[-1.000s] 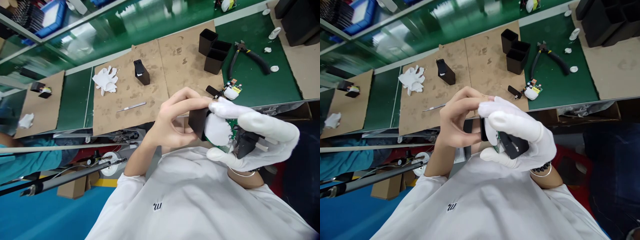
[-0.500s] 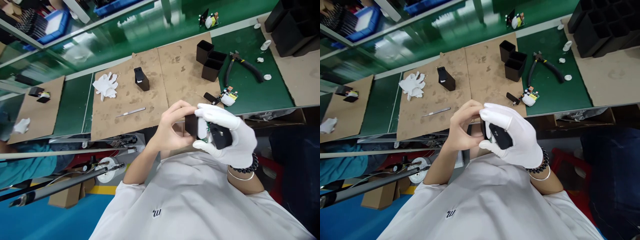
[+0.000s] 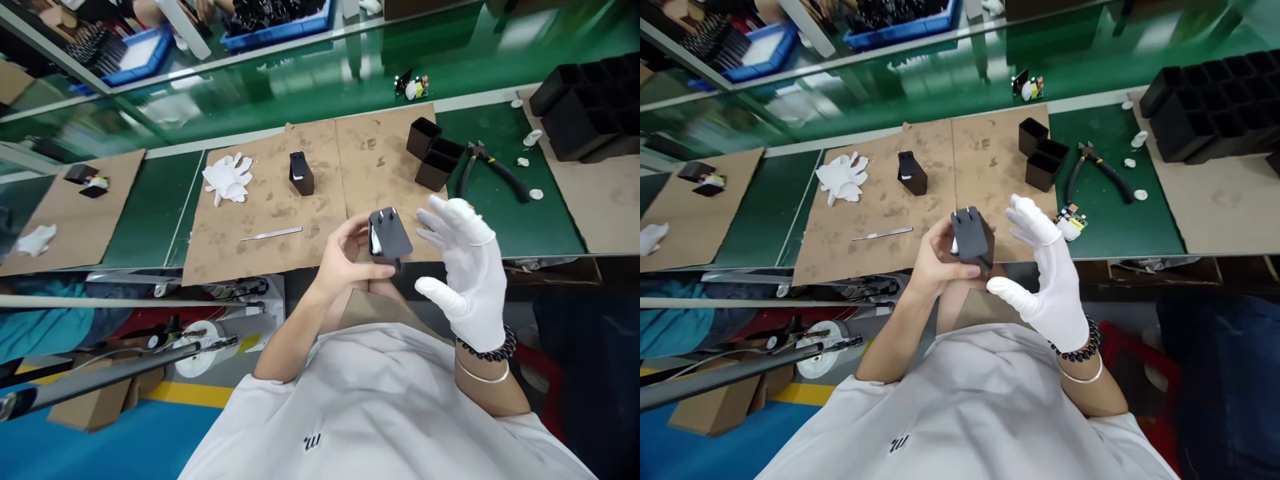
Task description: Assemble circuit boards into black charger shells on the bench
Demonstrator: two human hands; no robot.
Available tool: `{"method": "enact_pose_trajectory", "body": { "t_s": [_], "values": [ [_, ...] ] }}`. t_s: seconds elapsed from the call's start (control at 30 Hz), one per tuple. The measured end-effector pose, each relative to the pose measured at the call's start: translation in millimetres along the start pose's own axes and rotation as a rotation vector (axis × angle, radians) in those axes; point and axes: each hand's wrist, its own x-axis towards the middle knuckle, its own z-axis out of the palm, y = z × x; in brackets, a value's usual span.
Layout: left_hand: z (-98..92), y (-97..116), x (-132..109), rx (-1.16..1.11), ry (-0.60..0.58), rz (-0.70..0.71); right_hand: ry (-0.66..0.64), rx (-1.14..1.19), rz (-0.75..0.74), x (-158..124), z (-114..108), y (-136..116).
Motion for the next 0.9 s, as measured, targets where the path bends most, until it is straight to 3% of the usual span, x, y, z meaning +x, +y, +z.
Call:
{"method": "enact_pose_trajectory", "body": {
  "t_s": [0.07, 0.2, 0.3, 0.4, 0.6, 0.77, 0.83, 0.9],
  "values": [
    [-1.9, -11, 2, 0.013, 0.064, 0.001, -0.025, -0.077, -0.029, 4, 0, 3],
    [3.0, -26, 7, 0.19, 0.19, 0.105, -0.048, -0.462, -0.137, 15, 12, 17],
    [12.2, -32, 9, 0.372, 0.278, 0.146, 0.017, -0.641, -0.166, 22, 27, 33],
    [20.0, -35, 9, 0.527, 0.364, 0.1, 0.109, -0.722, -0.185, 27, 40, 43],
    [22.0, -36, 10, 0.594, 0.364, 0.041, 0.163, -0.805, -0.175, 36, 53, 40],
    [22.0, -33, 12, 0.617, 0.335, -0.028, 0.082, -0.835, -0.192, 39, 53, 44],
    [14.2, -25, 12, 0.654, 0.272, -0.069, 0.023, -0.785, -0.171, 37, 53, 50],
    [-3.2, -14, 16, 0.703, 0.105, -0.101, -0.015, -0.729, -0.142, 36, 52, 56]
  ]
}}
